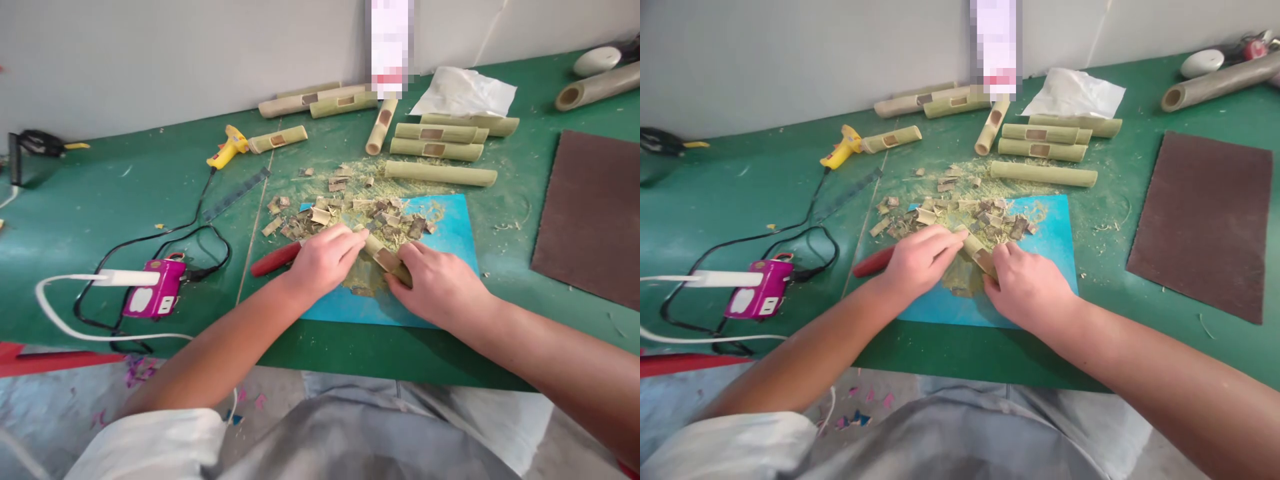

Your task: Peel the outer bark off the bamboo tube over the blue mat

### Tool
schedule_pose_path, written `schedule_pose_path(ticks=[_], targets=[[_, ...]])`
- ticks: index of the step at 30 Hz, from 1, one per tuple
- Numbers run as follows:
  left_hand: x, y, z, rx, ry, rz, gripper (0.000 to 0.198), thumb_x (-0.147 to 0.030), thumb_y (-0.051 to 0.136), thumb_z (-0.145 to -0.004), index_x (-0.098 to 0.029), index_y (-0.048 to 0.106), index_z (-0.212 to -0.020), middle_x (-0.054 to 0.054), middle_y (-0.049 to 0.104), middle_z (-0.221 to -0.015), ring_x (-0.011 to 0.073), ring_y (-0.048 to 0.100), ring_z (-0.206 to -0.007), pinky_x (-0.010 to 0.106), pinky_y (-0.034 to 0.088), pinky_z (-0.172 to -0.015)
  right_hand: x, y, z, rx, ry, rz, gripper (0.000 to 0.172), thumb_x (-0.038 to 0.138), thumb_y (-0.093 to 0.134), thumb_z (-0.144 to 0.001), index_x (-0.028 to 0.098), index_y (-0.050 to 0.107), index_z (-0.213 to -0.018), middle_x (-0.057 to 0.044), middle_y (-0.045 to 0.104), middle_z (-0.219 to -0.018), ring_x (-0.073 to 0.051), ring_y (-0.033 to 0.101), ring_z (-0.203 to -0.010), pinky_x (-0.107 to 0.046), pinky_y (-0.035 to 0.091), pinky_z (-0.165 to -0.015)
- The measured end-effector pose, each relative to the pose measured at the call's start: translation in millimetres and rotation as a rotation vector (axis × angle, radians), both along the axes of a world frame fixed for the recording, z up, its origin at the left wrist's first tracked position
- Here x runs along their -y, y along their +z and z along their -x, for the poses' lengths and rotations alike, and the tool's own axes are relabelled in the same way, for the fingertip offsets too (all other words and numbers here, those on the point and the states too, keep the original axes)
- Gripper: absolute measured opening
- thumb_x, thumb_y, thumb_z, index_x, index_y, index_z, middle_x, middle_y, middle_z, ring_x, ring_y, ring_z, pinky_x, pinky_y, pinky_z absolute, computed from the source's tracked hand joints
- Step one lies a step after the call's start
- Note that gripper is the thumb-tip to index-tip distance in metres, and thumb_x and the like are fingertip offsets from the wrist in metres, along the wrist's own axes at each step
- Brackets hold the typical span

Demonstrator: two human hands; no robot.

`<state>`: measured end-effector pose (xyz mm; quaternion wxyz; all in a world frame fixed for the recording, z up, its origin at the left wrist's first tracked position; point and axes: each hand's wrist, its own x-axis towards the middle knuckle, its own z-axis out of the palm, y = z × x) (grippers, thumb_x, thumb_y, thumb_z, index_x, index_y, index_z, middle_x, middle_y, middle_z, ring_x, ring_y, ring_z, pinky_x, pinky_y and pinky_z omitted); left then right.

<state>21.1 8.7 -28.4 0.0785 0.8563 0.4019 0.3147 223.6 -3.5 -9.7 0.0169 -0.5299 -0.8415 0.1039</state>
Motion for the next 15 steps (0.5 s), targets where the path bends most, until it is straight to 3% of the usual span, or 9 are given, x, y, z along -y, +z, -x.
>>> schedule_pose_path(ticks=[15], targets=[[-6.3, 4.3, 5.7, -0.037, 0.029, 0.003, 0.023, -0.021, 0.046, -0.098, -0.012, 0.066, -0.105, 0.007, 0.067, -0.085, 0.0127, 0.063, -0.077, 0.025, 0.053, -0.074, 2.2, -2.4, 0.4, 0.009, 0.021, -0.046, 0.021, 0.035, 0.046, -0.087, 0.017, 0.057, -0.089, -0.006, 0.063, -0.082, -0.017, 0.056, -0.062, -0.029, 0.021, -0.052]])
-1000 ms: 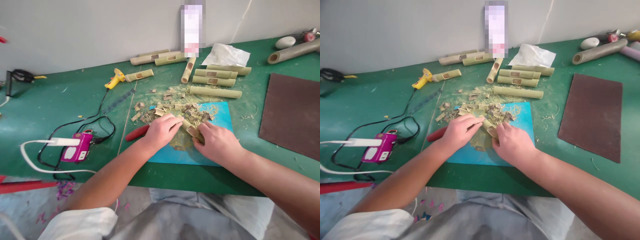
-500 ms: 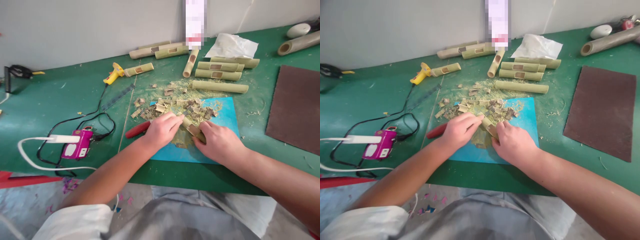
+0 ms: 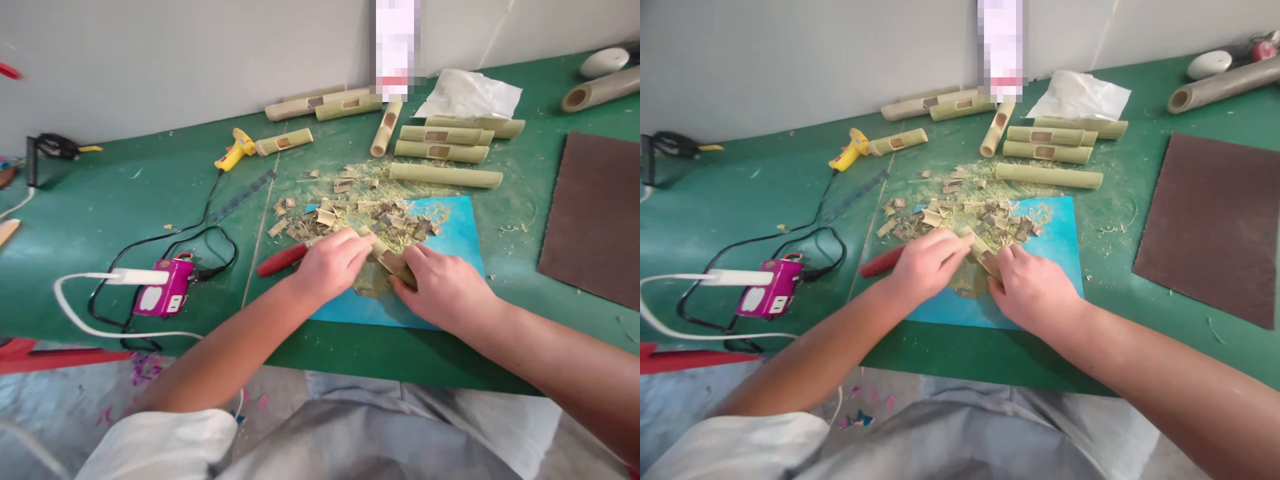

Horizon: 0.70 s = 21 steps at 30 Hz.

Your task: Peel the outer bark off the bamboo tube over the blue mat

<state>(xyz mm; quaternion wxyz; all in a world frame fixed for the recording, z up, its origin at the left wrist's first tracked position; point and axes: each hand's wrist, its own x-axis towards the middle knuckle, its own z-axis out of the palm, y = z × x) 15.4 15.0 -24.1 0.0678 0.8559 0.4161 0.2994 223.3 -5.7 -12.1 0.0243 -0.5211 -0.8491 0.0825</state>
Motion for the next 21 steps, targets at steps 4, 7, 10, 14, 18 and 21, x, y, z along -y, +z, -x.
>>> schedule_pose_path(ticks=[4, 7, 10, 14, 18, 21], targets=[[1.0, 1.3, -0.3, 0.013, 0.011, 0.001, 0.022, -0.021, 0.047, -0.097, -0.012, 0.067, -0.102, 0.006, 0.067, -0.084, 0.0125, 0.063, -0.076, 0.025, 0.053, -0.074, 0.0, -0.4, -0.5, -0.005, 0.0, 0.002, 0.022, 0.036, 0.046, -0.087, 0.017, 0.057, -0.09, -0.006, 0.062, -0.081, -0.017, 0.055, -0.062, -0.029, 0.021, -0.052], [1.0, 2.3, 0.2, -0.019, -0.001, 0.014, 0.022, -0.021, 0.047, -0.097, -0.011, 0.066, -0.105, 0.006, 0.066, -0.082, 0.0129, 0.063, -0.075, 0.025, 0.053, -0.072, 0.4, -0.5, -1.0, -0.008, 0.009, 0.012, 0.021, 0.035, 0.046, -0.087, 0.017, 0.057, -0.09, -0.006, 0.062, -0.081, -0.016, 0.054, -0.062, -0.028, 0.021, -0.051], [0.8, 3.1, -0.1, -0.026, 0.008, 0.002, 0.023, -0.021, 0.046, -0.098, -0.011, 0.067, -0.1, 0.007, 0.066, -0.084, 0.0132, 0.063, -0.076, 0.025, 0.053, -0.073, 0.7, 0.5, -0.7, -0.009, 0.007, 0.014, 0.022, 0.035, 0.046, -0.087, 0.017, 0.057, -0.092, -0.006, 0.062, -0.082, -0.016, 0.053, -0.062, -0.028, 0.021, -0.051], [2.7, 3.5, -2.3, -0.036, -0.027, 0.019, 0.023, -0.022, 0.045, -0.098, -0.012, 0.065, -0.105, 0.007, 0.066, -0.084, 0.0131, 0.063, -0.077, 0.025, 0.053, -0.072, 0.4, 2.5, 0.1, 0.009, 0.004, 0.044, 0.022, 0.035, 0.047, -0.087, 0.017, 0.058, -0.092, -0.006, 0.062, -0.083, -0.015, 0.053, -0.062, -0.028, 0.021, -0.051], [4.5, 3.0, -3.7, -0.051, -0.002, 0.0, 0.024, -0.022, 0.044, -0.099, -0.013, 0.066, -0.103, 0.007, 0.066, -0.083, 0.0131, 0.064, -0.077, 0.024, 0.054, -0.073, 0.1, 1.8, 0.1, 0.002, -0.003, 0.034, 0.022, 0.036, 0.047, -0.087, 0.017, 0.057, -0.092, -0.006, 0.062, -0.083, -0.016, 0.054, -0.063, -0.028, 0.021, -0.052], [4.5, 2.7, -3.8, -0.069, -0.036, 0.016, 0.025, -0.022, 0.045, -0.098, -0.012, 0.066, -0.106, 0.006, 0.065, -0.082, 0.0129, 0.064, -0.076, 0.023, 0.054, -0.071, 0.3, 1.3, 0.3, 0.004, 0.002, 0.032, 0.021, 0.035, 0.047, -0.087, 0.017, 0.057, -0.091, -0.006, 0.062, -0.083, -0.016, 0.054, -0.063, -0.029, 0.021, -0.051]])
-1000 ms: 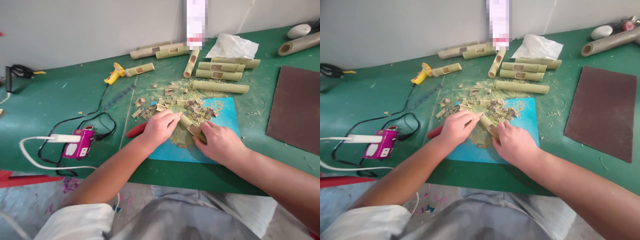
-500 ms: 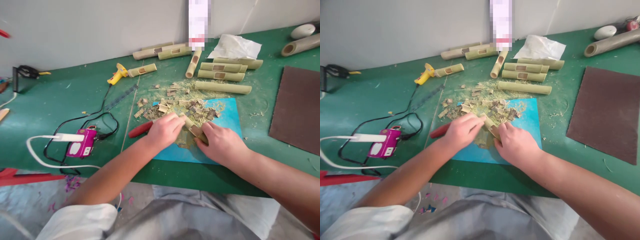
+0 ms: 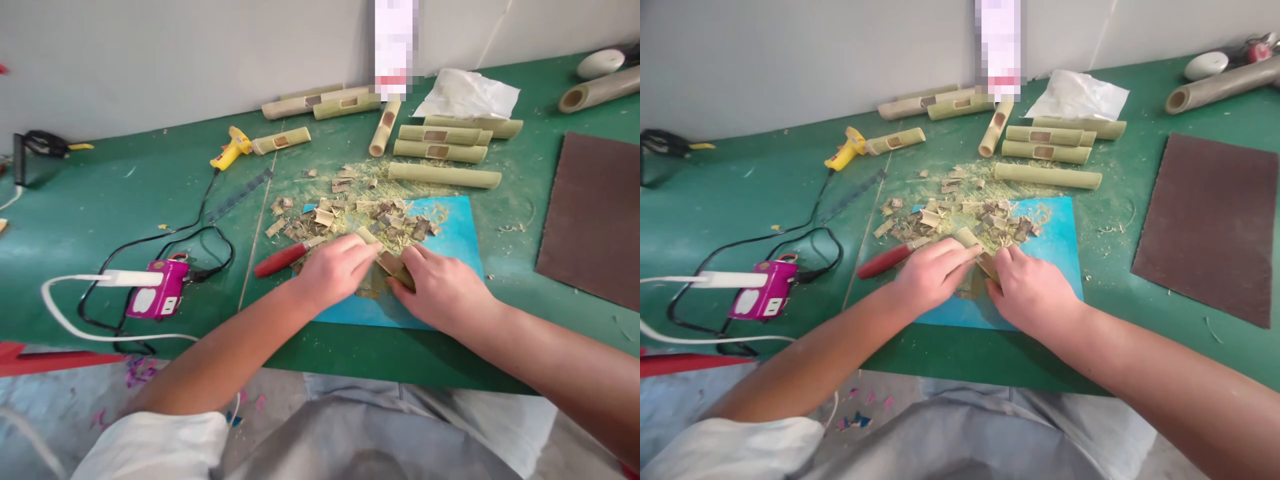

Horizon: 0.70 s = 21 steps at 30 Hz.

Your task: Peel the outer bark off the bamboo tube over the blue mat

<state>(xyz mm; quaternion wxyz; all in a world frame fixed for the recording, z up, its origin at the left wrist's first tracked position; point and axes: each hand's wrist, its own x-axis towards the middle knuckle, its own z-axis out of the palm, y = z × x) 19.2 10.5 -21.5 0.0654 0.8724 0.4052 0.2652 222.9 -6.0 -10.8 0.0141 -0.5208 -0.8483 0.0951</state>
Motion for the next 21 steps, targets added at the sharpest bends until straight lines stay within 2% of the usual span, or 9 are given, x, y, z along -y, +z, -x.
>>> schedule_pose_path(ticks=[3, 7, 10, 21], targets=[[-1, 0.5, 0, 0.017, 0.038, -0.007, 0.024, -0.022, 0.045, -0.098, -0.012, 0.067, -0.099, 0.007, 0.066, -0.083, 0.0129, 0.064, -0.077, 0.024, 0.054, -0.073, 0, 0.8, 1, 0.002, 0.0, 0.002, 0.021, 0.035, 0.047, -0.087, 0.017, 0.057, -0.091, -0.006, 0.062, -0.082, -0.016, 0.055, -0.063, -0.028, 0.021, -0.051], [-2, 0.8, 1, 0.017, 0.022, 0.013, 0.024, -0.023, 0.045, -0.098, -0.013, 0.067, -0.103, 0.006, 0.066, -0.083, 0.0125, 0.064, -0.076, 0.024, 0.054, -0.072, 0, 1.7, 1, 0.0, 0.016, 0.006, 0.021, 0.034, 0.047, -0.087, 0.017, 0.057, -0.092, -0.006, 0.061, -0.083, -0.016, 0.055, -0.063, -0.028, 0.02, -0.051], [-4, 0.5, 3, 0.021, 0.074, -0.017, 0.025, -0.023, 0.044, -0.098, -0.014, 0.067, -0.099, 0.006, 0.067, -0.083, 0.0128, 0.064, -0.077, 0.024, 0.054, -0.074, 1, 1.3, 1, -0.003, 0.018, -0.005, 0.021, 0.034, 0.046, -0.087, 0.017, 0.057, -0.093, -0.006, 0.061, -0.082, -0.016, 0.055, -0.063, -0.028, 0.02, -0.051], [-11, -2.8, 12, 0.011, 0.031, -0.049, 0.022, -0.02, 0.048, -0.097, -0.013, 0.068, -0.1, 0.006, 0.066, -0.082, 0.0129, 0.063, -0.075, 0.024, 0.053, -0.073, 3, 0.0, 3, 0.015, 0.065, -0.12, 0.022, 0.032, 0.041, -0.091, 0.017, 0.056, -0.086, -0.005, 0.06, -0.076, -0.014, 0.051, -0.055, -0.028, 0.015, -0.049]])
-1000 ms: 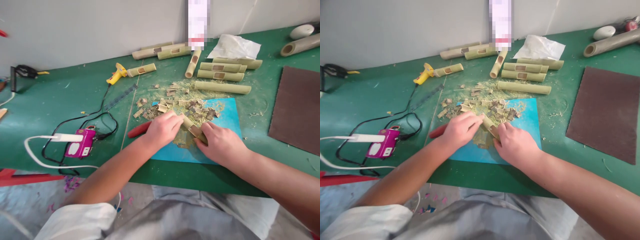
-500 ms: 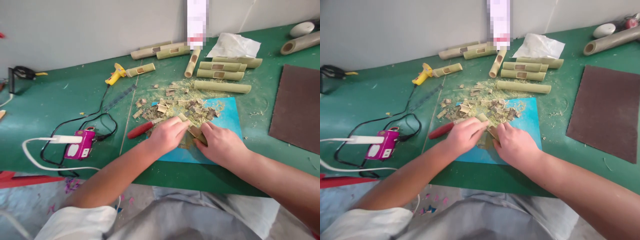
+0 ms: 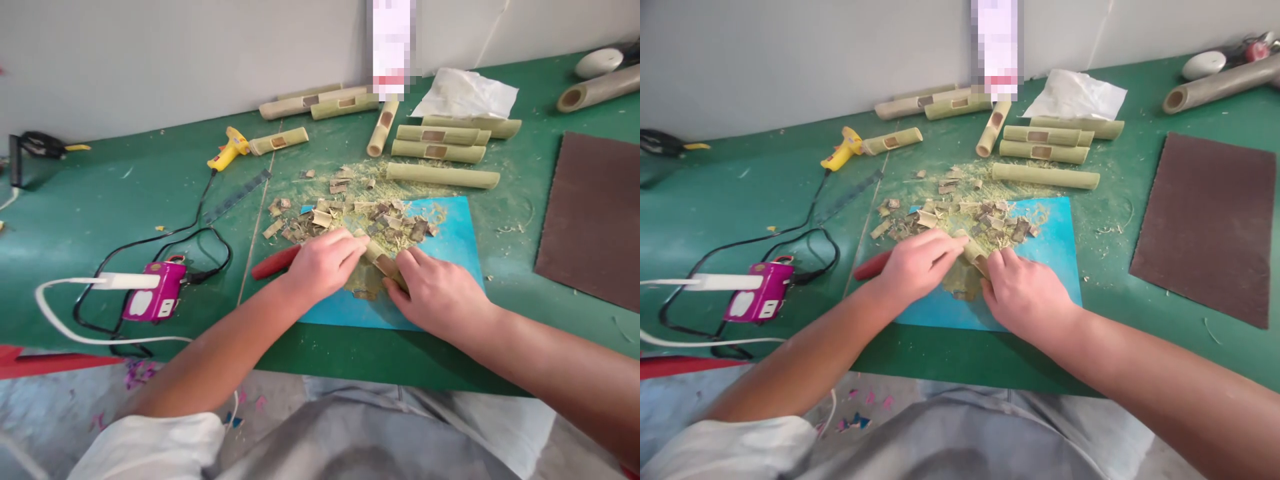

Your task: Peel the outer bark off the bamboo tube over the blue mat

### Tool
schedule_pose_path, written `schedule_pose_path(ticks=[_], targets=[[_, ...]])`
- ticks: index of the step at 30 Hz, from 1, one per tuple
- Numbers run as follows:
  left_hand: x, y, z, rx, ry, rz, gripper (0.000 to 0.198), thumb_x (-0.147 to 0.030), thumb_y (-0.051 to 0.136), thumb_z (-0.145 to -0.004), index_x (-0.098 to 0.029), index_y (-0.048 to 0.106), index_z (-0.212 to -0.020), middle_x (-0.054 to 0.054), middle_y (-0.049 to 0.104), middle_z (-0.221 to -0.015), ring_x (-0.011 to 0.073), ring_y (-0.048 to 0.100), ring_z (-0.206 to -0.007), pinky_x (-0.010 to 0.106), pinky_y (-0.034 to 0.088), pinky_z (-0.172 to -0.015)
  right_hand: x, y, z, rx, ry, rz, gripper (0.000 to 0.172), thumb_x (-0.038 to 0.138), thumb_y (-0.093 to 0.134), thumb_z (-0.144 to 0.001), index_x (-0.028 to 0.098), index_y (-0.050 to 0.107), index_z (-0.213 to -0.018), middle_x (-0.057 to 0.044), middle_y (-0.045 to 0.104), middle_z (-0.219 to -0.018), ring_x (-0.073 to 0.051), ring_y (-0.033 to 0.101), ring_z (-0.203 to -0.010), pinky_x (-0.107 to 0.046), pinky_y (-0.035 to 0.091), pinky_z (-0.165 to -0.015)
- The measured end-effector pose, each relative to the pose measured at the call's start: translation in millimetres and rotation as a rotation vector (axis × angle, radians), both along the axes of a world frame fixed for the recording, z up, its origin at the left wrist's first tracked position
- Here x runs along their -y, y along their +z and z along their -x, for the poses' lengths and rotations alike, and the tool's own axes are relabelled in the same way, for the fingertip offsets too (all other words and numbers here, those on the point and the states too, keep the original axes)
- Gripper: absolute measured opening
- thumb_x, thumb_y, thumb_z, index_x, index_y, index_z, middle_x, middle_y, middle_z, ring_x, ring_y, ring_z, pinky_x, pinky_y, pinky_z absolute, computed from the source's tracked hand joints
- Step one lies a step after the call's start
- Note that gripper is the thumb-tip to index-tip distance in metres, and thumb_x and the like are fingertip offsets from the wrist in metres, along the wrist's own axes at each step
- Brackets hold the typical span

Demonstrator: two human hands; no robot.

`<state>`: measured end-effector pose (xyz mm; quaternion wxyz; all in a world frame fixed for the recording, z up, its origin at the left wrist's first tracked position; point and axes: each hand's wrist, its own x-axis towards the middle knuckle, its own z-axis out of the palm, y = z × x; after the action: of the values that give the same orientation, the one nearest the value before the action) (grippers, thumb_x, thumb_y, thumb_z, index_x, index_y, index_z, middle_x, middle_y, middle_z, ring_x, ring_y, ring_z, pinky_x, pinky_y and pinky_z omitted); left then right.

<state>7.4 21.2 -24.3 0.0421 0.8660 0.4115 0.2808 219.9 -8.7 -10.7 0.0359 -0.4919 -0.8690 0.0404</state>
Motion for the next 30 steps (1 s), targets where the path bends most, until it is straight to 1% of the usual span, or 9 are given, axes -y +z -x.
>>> schedule_pose_path(ticks=[4, 8, 11, 14, 16, 18, 21, 25, 30], targets=[[1, 1.9, 3, -0.04, 0.084, -0.042, 0.023, -0.019, 0.046, -0.097, -0.011, 0.067, -0.101, 0.007, 0.067, -0.084, 0.0141, 0.064, -0.076, 0.025, 0.053, -0.073, 2, 1.0, -1, -0.002, 0.014, -0.007, 0.019, 0.03, 0.042, -0.091, 0.017, 0.056, -0.087, -0.004, 0.06, -0.077, -0.014, 0.051, -0.055, -0.029, 0.016, -0.049], [3, 3.8, 2, -0.003, 0.099, -0.066, 0.022, -0.019, 0.047, -0.097, -0.013, 0.067, -0.101, 0.007, 0.069, -0.09, 0.0142, 0.065, -0.083, 0.025, 0.054, -0.078, 3, 0.8, -1, -0.004, 0.027, -0.026, 0.016, 0.029, 0.045, -0.09, 0.017, 0.056, -0.086, -0.004, 0.059, -0.075, -0.014, 0.051, -0.056, -0.029, 0.017, -0.049], [2, 1.3, 1, 0.055, 0.079, -0.085, 0.021, -0.019, 0.048, -0.096, -0.013, 0.067, -0.105, 0.007, 0.07, -0.094, 0.0141, 0.066, -0.086, 0.026, 0.054, -0.082, 2, -1.1, -3, -0.025, 0.039, -0.093, 0.016, 0.029, 0.047, -0.089, 0.017, 0.057, -0.084, -0.003, 0.059, -0.074, -0.013, 0.049, -0.055, -0.029, 0.018, -0.049], [-3, -2.1, 1, 0.081, 0.086, -0.105, 0.02, -0.018, 0.051, -0.095, -0.013, 0.068, -0.105, 0.008, 0.071, -0.095, 0.0141, 0.066, -0.086, 0.026, 0.054, -0.082, -1, -2.0, -6, -0.056, 0.042, -0.207, 0.016, 0.029, 0.049, -0.088, 0.017, 0.058, -0.082, -0.003, 0.058, -0.072, -0.014, 0.049, -0.056, -0.029, 0.021, -0.051], [-7, -2.4, 2, 0.123, 0.089, -0.115, 0.019, -0.019, 0.054, -0.093, -0.013, 0.069, -0.104, 0.008, 0.071, -0.094, 0.0137, 0.066, -0.084, 0.026, 0.054, -0.08, -5, -1.0, -10, -0.067, 0.051, -0.287, 0.013, 0.028, 0.052, -0.085, 0.017, 0.058, -0.081, -0.003, 0.058, -0.072, -0.016, 0.052, -0.063, -0.029, 0.026, -0.055], [-9, -0.9, 2, 0.179, 0.083, -0.096, 0.017, -0.02, 0.058, -0.091, -0.013, 0.07, -0.101, 0.007, 0.071, -0.09, 0.0125, 0.066, -0.077, 0.024, 0.054, -0.073, -10, 1.1, -14, -0.054, 0.065, -0.342, 0.011, 0.028, 0.055, -0.083, 0.018, 0.059, -0.08, -0.004, 0.059, -0.074, -0.019, 0.055, -0.071, -0.03, 0.031, -0.061], [-9, 3.2, 0, 0.24, 0.093, -0.072, 0.015, -0.02, 0.06, -0.09, -0.013, 0.071, -0.097, 0.007, 0.072, -0.087, 0.0119, 0.065, -0.073, 0.023, 0.053, -0.066, -17, 3.7, -19, -0.017, 0.067, -0.384, 0.011, 0.027, 0.056, -0.081, 0.017, 0.06, -0.079, -0.006, 0.061, -0.079, -0.023, 0.054, -0.079, -0.032, 0.032, -0.066], [-6, 7.6, 0, 0.291, 0.113, -0.025, 0.014, -0.016, 0.061, -0.088, -0.015, 0.072, -0.096, 0.006, 0.073, -0.09, 0.0119, 0.067, -0.078, 0.024, 0.054, -0.072, -22, 2.4, -23, -0.001, 0.06, -0.373, 0.011, 0.026, 0.056, -0.081, 0.017, 0.06, -0.081, -0.007, 0.061, -0.081, -0.022, 0.052, -0.079, -0.033, 0.032, -0.067], [-2, 7.7, 2, 0.31, 0.108, 0.081, 0.014, -0.019, 0.064, -0.086, -0.016, 0.072, -0.097, 0.006, 0.073, -0.09, 0.0116, 0.066, -0.075, 0.023, 0.054, -0.07, -24, -1.6, -24, -0.035, 0.059, -0.303, 0.014, 0.028, 0.056, -0.082, 0.016, 0.061, -0.083, -0.008, 0.062, -0.087, -0.022, 0.052, -0.082, -0.033, 0.033, -0.069]])
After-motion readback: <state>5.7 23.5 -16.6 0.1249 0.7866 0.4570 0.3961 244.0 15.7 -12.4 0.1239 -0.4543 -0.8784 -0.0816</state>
